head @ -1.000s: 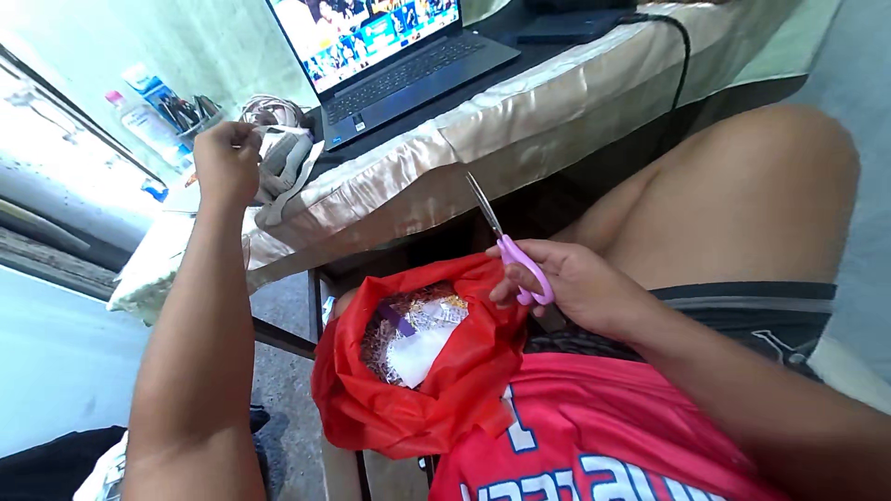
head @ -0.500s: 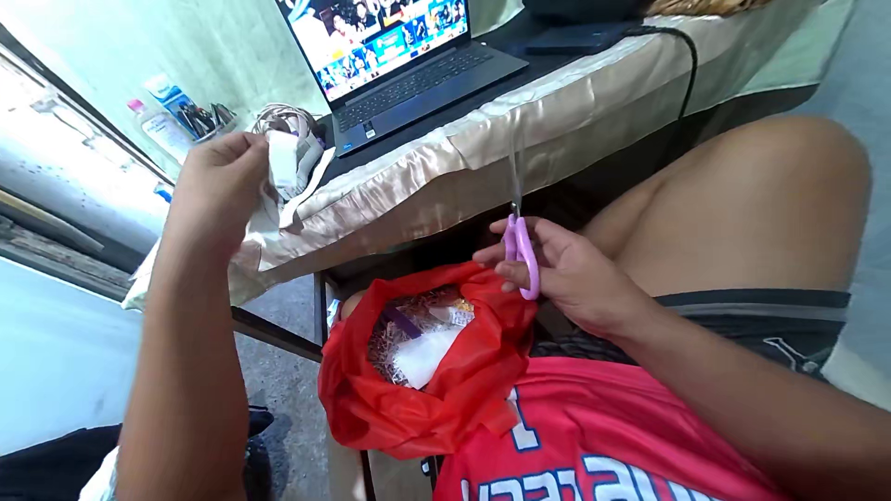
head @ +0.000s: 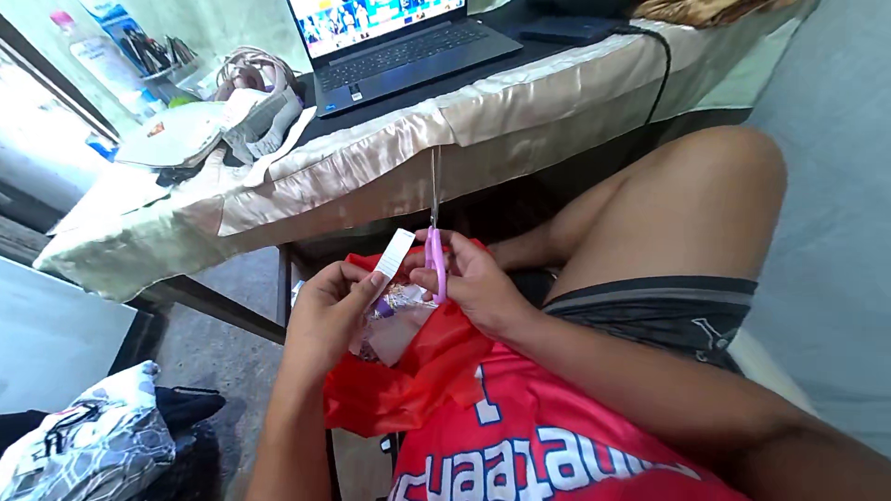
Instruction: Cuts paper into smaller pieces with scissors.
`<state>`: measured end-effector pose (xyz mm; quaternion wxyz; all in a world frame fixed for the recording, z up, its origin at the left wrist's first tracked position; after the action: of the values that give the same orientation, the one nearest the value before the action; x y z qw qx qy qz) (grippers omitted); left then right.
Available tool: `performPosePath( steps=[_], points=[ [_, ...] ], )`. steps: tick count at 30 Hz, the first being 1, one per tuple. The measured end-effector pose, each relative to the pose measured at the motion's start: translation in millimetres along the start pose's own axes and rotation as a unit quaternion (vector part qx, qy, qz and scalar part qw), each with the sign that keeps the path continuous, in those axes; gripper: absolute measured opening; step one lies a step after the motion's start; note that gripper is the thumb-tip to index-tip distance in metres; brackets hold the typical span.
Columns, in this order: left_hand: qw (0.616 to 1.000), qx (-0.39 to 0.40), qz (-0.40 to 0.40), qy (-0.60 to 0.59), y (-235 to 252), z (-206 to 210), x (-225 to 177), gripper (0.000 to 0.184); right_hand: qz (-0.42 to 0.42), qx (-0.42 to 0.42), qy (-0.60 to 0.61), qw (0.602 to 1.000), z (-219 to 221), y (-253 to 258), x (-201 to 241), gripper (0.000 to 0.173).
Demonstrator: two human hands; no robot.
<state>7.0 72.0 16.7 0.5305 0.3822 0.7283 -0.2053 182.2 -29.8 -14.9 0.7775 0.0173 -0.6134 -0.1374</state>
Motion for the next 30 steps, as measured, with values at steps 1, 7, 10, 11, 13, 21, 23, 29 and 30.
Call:
performPosePath(
  steps=[1,7,10,11,13,21,23,29,30],
  points=[
    [1.000,0.011,0.004,0.010,-2,2,1,0.012,-0.002,-0.013,-0.003,1.000,-2,3,-1,0.057],
    [0.995,0.073,0.014,0.059,-18,-5,0,0.019,-0.025,-0.029,-0.055,0.998,-7,21,8,0.049],
    [0.994,0.059,0.025,0.086,-33,-19,-14,0.018,-0.058,-0.020,-0.121,0.991,-2,23,29,0.046],
    [0.995,0.043,0.017,0.087,-38,-22,-23,0.014,-0.070,-0.020,-0.139,0.988,0,24,35,0.045],
    [0.996,0.009,-0.016,0.086,-48,-23,-39,0.007,-0.084,-0.031,-0.161,0.983,0,24,45,0.045],
    [0.947,0.267,-0.061,0.170,-112,-44,2,0.040,-0.013,0.098,-0.132,0.986,36,-11,25,0.043],
    [0.955,0.199,-0.039,0.215,-113,-56,-5,0.068,-0.003,0.144,-0.107,0.984,50,-19,17,0.044],
    [0.992,0.122,0.008,0.004,-39,-1,-4,0.050,-0.015,0.083,-0.117,0.990,42,-6,0,0.043],
    [0.990,0.135,-0.009,-0.032,-26,9,-2,0.044,-0.009,0.061,-0.115,0.991,36,-4,-1,0.043]
  ],
)
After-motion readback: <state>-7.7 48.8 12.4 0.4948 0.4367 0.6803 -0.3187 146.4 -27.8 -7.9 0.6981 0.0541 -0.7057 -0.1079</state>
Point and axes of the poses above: each hand's wrist, its own y-axis towards the middle knuckle, its own z-axis out of the palm, x = y × z, the point moved 4 cm from there along y, towards the middle knuckle, and after that the axes turned 10 degrees about x, right-handed, at the moved point
